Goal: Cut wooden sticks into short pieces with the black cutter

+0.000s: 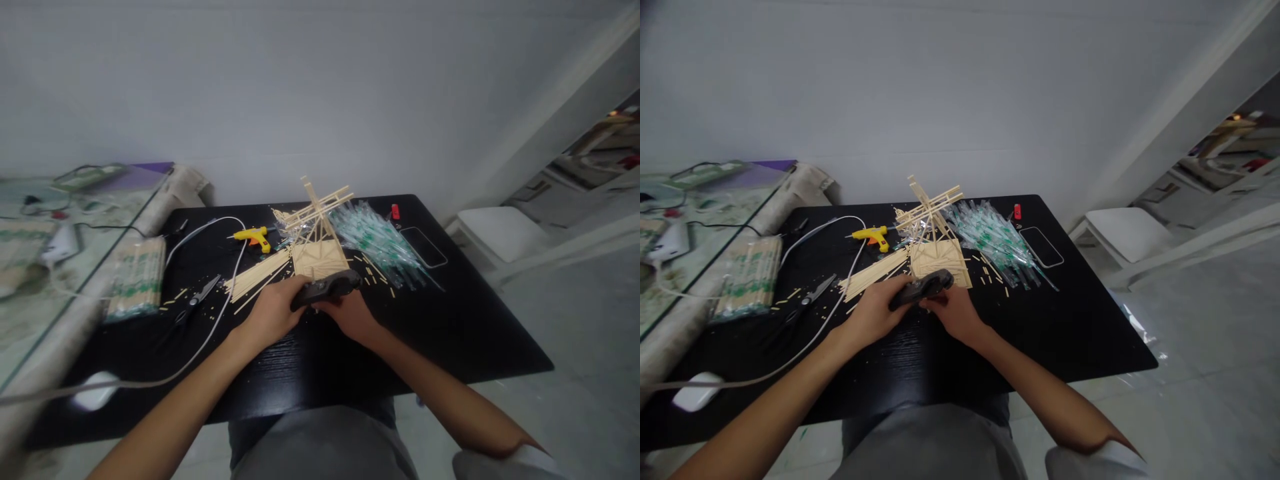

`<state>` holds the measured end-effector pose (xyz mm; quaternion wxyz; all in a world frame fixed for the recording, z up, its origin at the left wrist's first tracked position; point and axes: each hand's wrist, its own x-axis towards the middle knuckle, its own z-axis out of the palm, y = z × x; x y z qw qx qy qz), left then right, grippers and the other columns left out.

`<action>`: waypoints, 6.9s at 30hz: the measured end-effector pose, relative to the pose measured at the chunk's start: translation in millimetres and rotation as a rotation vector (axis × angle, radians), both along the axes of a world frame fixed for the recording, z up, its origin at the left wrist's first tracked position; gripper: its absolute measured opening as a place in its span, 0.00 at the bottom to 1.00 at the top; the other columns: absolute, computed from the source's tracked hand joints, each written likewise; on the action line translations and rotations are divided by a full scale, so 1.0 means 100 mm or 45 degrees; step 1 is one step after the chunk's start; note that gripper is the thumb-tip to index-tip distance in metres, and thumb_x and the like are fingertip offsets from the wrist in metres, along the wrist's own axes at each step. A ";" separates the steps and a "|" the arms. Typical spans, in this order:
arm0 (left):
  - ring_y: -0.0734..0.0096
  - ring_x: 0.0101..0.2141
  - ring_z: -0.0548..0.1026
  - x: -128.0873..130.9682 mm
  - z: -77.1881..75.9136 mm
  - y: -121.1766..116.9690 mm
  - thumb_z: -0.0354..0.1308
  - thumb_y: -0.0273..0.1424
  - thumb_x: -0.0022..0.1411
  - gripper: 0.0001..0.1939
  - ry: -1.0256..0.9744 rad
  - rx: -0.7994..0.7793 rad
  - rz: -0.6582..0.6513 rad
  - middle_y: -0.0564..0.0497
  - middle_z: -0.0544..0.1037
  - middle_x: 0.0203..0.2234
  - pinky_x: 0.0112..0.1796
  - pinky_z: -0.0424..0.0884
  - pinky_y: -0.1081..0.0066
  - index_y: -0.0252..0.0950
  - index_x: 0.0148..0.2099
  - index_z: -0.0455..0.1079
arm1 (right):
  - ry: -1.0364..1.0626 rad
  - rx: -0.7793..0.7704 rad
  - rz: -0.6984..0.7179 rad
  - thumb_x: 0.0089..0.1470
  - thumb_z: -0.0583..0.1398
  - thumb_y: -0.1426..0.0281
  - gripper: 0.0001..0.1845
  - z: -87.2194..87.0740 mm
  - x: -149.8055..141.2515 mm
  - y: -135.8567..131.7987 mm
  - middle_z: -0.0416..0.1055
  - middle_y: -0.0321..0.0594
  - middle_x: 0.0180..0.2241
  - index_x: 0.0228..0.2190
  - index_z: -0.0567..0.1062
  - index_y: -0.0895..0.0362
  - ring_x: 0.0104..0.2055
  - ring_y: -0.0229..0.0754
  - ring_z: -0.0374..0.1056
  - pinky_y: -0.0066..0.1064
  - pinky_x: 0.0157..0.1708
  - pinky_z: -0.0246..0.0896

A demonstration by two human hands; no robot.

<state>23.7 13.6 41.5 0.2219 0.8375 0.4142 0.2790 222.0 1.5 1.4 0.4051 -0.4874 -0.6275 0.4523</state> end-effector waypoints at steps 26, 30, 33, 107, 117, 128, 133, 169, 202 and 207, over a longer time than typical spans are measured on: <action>0.63 0.42 0.81 -0.02 -0.15 -0.03 0.57 0.25 0.61 0.15 -0.150 -0.086 0.022 0.47 0.84 0.43 0.47 0.74 0.66 0.38 0.50 0.74 | -0.355 0.303 0.045 0.52 0.70 0.73 0.04 -0.33 0.01 0.08 0.80 0.35 0.28 0.28 0.82 0.52 0.33 0.45 0.76 0.34 0.38 0.69; 0.63 0.41 0.81 -0.05 -0.15 -0.06 0.59 0.28 0.63 0.13 -0.198 -0.064 0.033 0.48 0.84 0.42 0.46 0.74 0.66 0.38 0.50 0.75 | -0.328 0.280 0.091 0.56 0.69 0.69 0.05 -0.35 0.01 0.05 0.77 0.33 0.23 0.28 0.82 0.54 0.27 0.41 0.73 0.30 0.34 0.67; 0.63 0.41 0.80 -0.15 -0.08 -0.12 0.59 0.31 0.64 0.11 -0.221 -0.035 0.150 0.48 0.83 0.41 0.46 0.73 0.67 0.37 0.49 0.74 | -0.286 0.238 0.115 0.59 0.67 0.66 0.06 -0.35 0.01 0.02 0.79 0.34 0.26 0.30 0.82 0.54 0.26 0.39 0.72 0.28 0.33 0.66; 0.49 0.37 0.82 -0.28 -0.01 -0.37 0.53 0.29 0.66 0.08 1.105 -0.009 0.365 0.39 0.81 0.38 0.36 0.75 0.60 0.33 0.46 0.69 | -0.403 0.306 0.173 0.55 0.70 0.76 0.03 -0.31 0.03 0.00 0.82 0.43 0.34 0.34 0.82 0.59 0.38 0.45 0.77 0.31 0.42 0.67; 0.52 0.38 0.82 -0.54 -0.13 -0.34 0.52 0.49 0.69 0.21 0.781 -0.019 0.327 0.43 0.82 0.38 0.35 0.74 0.63 0.36 0.44 0.72 | -0.705 -0.005 0.247 0.47 0.73 0.76 0.13 -0.05 0.21 -0.13 0.77 0.38 0.30 0.37 0.81 0.58 0.31 0.41 0.72 0.30 0.34 0.62; 0.58 0.34 0.80 -0.44 -0.03 -0.40 0.37 0.49 0.74 0.29 0.755 -0.296 0.091 0.46 0.78 0.31 0.36 0.70 0.64 0.37 0.37 0.71 | 0.476 -0.847 0.380 0.64 0.61 0.60 0.15 0.20 0.05 -0.07 0.77 0.43 0.40 0.42 0.78 0.58 0.36 0.43 0.79 0.28 0.27 0.76; 0.58 0.32 0.79 -0.37 -0.05 -0.42 0.36 0.51 0.73 0.31 0.836 -0.309 0.079 0.46 0.78 0.30 0.34 0.68 0.65 0.37 0.36 0.72 | 0.593 -1.030 0.368 0.58 0.68 0.67 0.09 0.21 -0.01 -0.05 0.77 0.39 0.33 0.34 0.79 0.62 0.30 0.40 0.79 0.28 0.34 0.79; 0.71 0.25 0.71 -0.12 0.69 0.36 0.62 0.39 0.59 0.15 -0.569 -0.277 0.526 0.55 0.73 0.19 0.32 0.69 0.70 0.37 0.24 0.70 | 0.421 -0.544 0.434 0.39 0.76 0.64 0.19 0.70 0.07 0.39 0.82 0.45 0.45 0.36 0.85 0.58 0.52 0.51 0.77 0.46 0.60 0.66; 0.50 0.43 0.75 -0.21 0.80 0.31 0.55 0.30 0.61 0.14 0.665 0.578 0.468 0.40 0.76 0.41 0.42 0.72 0.57 0.34 0.49 0.67 | 0.490 -0.008 0.087 0.49 0.73 0.65 0.13 1.18 0.06 0.44 0.76 0.36 0.22 0.30 0.77 0.58 0.21 0.37 0.74 0.22 0.12 0.63; 0.52 0.42 0.75 -0.21 0.77 0.31 0.56 0.29 0.61 0.13 0.617 0.564 0.462 0.42 0.76 0.41 0.41 0.71 0.60 0.36 0.49 0.67 | 0.437 0.012 0.097 0.50 0.71 0.66 0.09 1.18 0.08 0.43 0.76 0.36 0.22 0.30 0.79 0.58 0.23 0.39 0.76 0.23 0.14 0.65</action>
